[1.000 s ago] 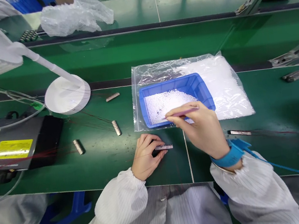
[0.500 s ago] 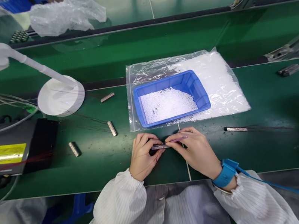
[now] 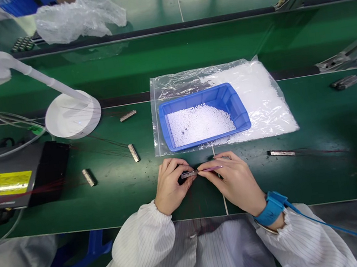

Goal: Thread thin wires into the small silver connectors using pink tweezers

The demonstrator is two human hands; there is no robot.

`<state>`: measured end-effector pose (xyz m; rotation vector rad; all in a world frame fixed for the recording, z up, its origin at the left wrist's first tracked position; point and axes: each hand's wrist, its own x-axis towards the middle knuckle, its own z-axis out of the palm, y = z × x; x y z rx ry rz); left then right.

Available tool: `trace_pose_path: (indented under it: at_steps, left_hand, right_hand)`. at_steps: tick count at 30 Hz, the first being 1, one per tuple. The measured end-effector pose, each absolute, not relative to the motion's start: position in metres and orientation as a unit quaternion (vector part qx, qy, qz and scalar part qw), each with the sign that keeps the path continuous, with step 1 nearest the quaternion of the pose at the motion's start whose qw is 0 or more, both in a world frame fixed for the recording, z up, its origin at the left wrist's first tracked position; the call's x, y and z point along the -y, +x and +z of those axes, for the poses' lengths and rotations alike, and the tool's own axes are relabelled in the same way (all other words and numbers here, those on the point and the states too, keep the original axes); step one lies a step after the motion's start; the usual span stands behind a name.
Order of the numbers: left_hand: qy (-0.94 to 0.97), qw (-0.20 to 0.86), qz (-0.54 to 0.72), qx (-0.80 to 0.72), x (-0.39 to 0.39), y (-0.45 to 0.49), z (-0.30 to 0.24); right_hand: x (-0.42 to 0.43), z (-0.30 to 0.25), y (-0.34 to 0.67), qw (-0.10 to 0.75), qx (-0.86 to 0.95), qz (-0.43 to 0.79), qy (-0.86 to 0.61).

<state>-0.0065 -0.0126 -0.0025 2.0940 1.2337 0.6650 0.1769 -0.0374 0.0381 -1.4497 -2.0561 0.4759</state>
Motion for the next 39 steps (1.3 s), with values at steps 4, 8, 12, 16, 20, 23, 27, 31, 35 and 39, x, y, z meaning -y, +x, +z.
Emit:
trace_pose_path:
  at_steps: [4,8,12,16,20,23,27,31,35,39]
  left_hand:
    - [0.792,0.301,0.252,-0.468,0.013,-0.006,-0.003]
    - [0.792,0.298,0.252,-0.47,0.012,-0.006,-0.004]
    - [0.794,0.303,0.245,-0.467,0.013,-0.007,-0.004]
    - [0.791,0.306,0.247,-0.469,0.013,-0.007,-0.005]
    - [0.792,0.304,0.249,-0.468,0.013,-0.006,-0.004]
    - [0.79,0.303,0.25,-0.47,0.013,-0.006,-0.003]
    - [0.788,0.309,0.25,-0.471,0.013,-0.006,-0.003]
    - [0.79,0.307,0.25,-0.468,0.012,-0.006,-0.004]
    - [0.79,0.303,0.255,-0.469,0.013,-0.006,-0.004]
    - [0.792,0.302,0.252,-0.468,0.013,-0.006,-0.004]
  right_hand:
    - [0.038,0.043,0.177,0.296,0.762,0.161,-0.553]
    - [0.037,0.041,0.173,0.295,0.758,0.17,-0.556]
    - [0.035,0.036,0.17,0.296,0.758,0.175,-0.554]
    - [0.035,0.035,0.17,0.295,0.76,0.176,-0.551]
    - [0.036,0.035,0.171,0.299,0.761,0.177,-0.547]
    - [0.037,0.036,0.172,0.3,0.756,0.176,-0.554]
    - [0.037,0.037,0.172,0.302,0.757,0.18,-0.551]
    - [0.037,0.033,0.172,0.303,0.743,0.206,-0.56]
    - [0.037,0.026,0.174,0.311,0.68,0.277,-0.604]
    - [0.035,0.021,0.175,0.311,0.584,0.374,-0.649]
